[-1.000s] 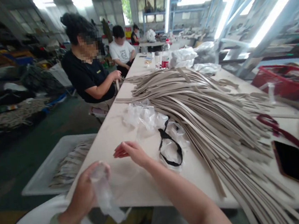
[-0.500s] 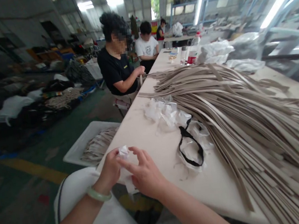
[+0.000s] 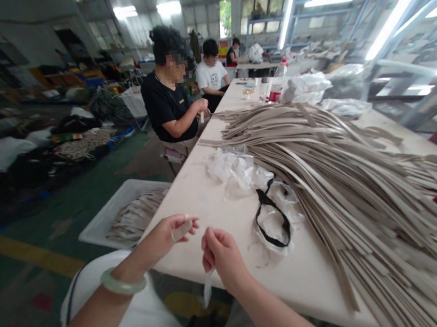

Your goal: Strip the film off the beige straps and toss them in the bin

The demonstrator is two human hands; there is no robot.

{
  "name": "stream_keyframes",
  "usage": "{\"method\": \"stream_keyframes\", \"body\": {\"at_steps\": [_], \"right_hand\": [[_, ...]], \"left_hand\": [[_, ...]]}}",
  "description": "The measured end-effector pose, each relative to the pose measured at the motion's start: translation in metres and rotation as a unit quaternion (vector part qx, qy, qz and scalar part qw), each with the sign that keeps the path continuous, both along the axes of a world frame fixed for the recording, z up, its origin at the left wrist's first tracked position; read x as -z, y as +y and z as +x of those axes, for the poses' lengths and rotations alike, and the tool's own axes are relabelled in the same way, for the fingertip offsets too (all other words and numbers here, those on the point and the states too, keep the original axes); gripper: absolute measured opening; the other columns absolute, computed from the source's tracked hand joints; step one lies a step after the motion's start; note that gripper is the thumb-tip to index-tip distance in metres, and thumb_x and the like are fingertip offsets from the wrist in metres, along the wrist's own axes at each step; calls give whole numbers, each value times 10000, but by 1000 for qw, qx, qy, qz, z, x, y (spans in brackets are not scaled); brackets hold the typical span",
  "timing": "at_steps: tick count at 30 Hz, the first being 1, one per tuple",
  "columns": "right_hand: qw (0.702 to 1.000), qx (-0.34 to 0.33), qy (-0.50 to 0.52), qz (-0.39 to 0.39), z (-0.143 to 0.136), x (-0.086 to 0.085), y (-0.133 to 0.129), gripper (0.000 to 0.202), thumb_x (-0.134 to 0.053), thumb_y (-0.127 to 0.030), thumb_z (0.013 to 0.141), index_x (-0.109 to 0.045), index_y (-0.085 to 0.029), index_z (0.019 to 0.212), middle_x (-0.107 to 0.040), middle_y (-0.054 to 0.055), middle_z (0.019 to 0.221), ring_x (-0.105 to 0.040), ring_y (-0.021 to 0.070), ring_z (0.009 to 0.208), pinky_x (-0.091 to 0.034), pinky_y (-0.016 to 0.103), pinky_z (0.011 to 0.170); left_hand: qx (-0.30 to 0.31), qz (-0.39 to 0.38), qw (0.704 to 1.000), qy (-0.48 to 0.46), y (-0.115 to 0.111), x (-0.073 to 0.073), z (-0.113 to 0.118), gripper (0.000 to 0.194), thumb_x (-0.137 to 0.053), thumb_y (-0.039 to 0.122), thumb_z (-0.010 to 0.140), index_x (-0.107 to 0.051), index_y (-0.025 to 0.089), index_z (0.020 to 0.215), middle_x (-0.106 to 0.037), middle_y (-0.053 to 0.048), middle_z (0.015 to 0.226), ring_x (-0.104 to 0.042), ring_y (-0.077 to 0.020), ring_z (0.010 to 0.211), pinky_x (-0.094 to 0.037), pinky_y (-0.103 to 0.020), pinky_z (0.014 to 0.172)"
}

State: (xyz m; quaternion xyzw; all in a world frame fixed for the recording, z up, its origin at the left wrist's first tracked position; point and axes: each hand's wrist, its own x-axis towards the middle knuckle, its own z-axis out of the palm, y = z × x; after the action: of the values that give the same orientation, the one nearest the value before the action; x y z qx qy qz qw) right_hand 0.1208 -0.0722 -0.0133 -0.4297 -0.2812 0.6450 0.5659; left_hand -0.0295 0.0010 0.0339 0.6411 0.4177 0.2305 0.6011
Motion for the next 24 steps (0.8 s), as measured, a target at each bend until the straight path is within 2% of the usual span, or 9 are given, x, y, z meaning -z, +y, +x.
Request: {"method": "stream_keyframes", "body": {"at_steps": [6, 11, 14, 15, 17, 19, 20, 22, 24], "right_hand": [[999, -18, -30, -39, -3, 15, -9, 576, -600, -745, 739, -505, -189, 622, -372, -91, 349, -405, 73, 315, -322, 177, 357], [991, -95, -95, -23, 4, 26, -28, 554, -515, -710, 814, -523, -187, 630, -494, -40, 423, -514, 113, 399, -431, 220, 434], [961, -85, -262, 14, 32, 30, -47, 368, -540, -523, 885, -635, -176, 811, -677, 38, 719, -634, 142, 637, -477, 229, 575], [938, -55, -342, 18, 51, 31, -54, 279, -563, -448, 888, -655, -185, 909, -698, 50, 827, -644, 145, 698, -487, 231, 614], [852, 33, -523, -10, 103, 27, -69, 217, -569, -332, 887, -643, -199, 1042, -696, 65, 942, -646, 153, 744, -497, 236, 644], [666, 135, -728, -91, 168, 20, -87, 189, -494, -239, 915, -643, -189, 1019, -681, 83, 953, -640, 170, 785, -491, 264, 723], [619, 162, -759, -125, 201, 15, -97, 197, -467, -193, 913, -647, -159, 985, -668, 126, 983, -634, 214, 865, -473, 316, 796], [567, 185, -784, -170, 255, 7, -116, 204, -473, -175, 897, -648, -112, 980, -644, 183, 1006, -619, 265, 920, -444, 367, 834], [548, 173, -796, -191, 287, 4, -131, 163, -540, -192, 865, -668, -121, 938, -653, 161, 961, -619, 260, 907, -435, 345, 824]], "left_hand": [[-187, -125, 948, -225, 11, 14, 55, 301, -883, 335, 563, -750, 136, 746, -677, -28, 749, -536, -98, 698, -414, -172, 632], [-205, -190, 928, -248, 8, 33, 61, 353, -917, 360, 490, -718, 121, 657, -639, -16, 654, -514, -100, 633, -442, -195, 604], [-174, -189, 945, -203, 8, 39, 51, 374, -921, 370, 472, -692, 126, 638, -605, 1, 650, -493, -104, 649, -443, -192, 613], [-157, -163, 956, -189, 8, 40, 47, 366, -914, 371, 488, -672, 133, 625, -578, 13, 645, -476, -103, 651, -438, -188, 618], [-124, -85, 976, -157, 9, 40, 38, 363, -885, 386, 547, -615, 149, 597, -501, 37, 629, -429, -98, 639, -412, -178, 607], [-95, -6, 990, -106, 9, 39, 31, 365, -848, 416, 604, -582, 167, 608, -449, 43, 627, -402, -102, 623, -383, -177, 579], [-80, 29, 993, -77, 8, 38, 29, 357, -829, 430, 627, -579, 175, 621, -441, 42, 629, -398, -106, 614, -371, -181, 562], [-51, 93, 994, -36, 6, 35, 29, 335, -797, 440, 658, -579, 187, 632, -445, 36, 625, -408, -114, 596, -356, -189, 539], [-24, 145, 989, -24, 2, 31, 32, 320, -764, 433, 691, -565, 195, 614, -457, 31, 614, -429, -122, 581, -361, -197, 537]]}}
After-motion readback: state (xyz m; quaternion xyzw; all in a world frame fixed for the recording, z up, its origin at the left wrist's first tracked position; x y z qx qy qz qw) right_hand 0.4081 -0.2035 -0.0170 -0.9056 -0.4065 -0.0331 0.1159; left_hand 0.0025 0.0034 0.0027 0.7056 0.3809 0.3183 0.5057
